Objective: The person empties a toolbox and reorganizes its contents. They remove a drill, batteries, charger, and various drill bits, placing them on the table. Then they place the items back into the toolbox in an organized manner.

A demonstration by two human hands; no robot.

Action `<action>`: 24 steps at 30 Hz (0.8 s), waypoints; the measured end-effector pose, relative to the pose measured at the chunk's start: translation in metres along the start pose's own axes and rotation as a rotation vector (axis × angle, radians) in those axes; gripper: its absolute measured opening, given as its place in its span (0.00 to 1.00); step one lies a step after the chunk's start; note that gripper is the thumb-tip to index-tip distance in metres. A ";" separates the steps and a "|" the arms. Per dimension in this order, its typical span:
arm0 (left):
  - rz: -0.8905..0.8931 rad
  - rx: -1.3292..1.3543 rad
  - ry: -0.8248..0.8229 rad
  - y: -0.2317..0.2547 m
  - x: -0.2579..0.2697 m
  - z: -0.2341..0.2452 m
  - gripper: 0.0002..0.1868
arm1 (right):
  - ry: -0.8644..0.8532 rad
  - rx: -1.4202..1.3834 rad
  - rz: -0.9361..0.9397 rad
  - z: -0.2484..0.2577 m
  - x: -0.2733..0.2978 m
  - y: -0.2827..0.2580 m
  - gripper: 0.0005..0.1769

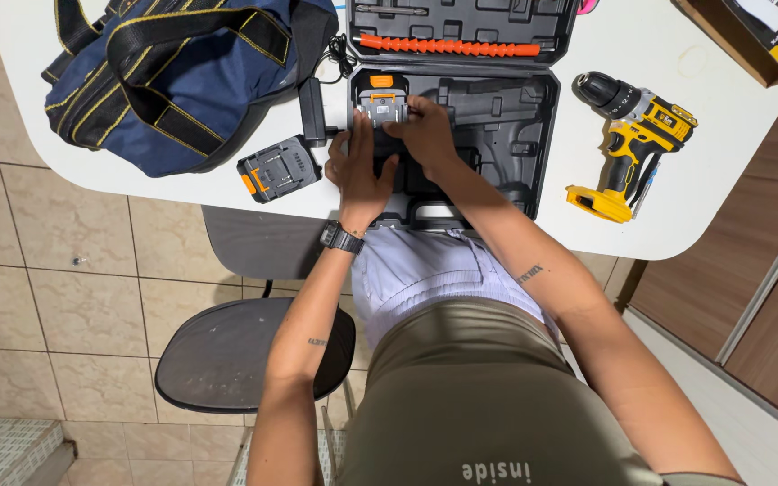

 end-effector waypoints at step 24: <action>-0.067 0.607 -0.351 0.139 0.008 0.033 0.49 | -0.045 -0.357 -0.157 0.142 0.046 -0.014 0.30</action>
Point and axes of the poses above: each hand's wrist, its own x-axis away from the middle knuckle, its own z-axis out of the back of the hand, y = z × x, the point moved 5 cm from there along -x, towards the middle knuckle, and after that the axes turned 11 degrees about y, right-handed, at the moved point
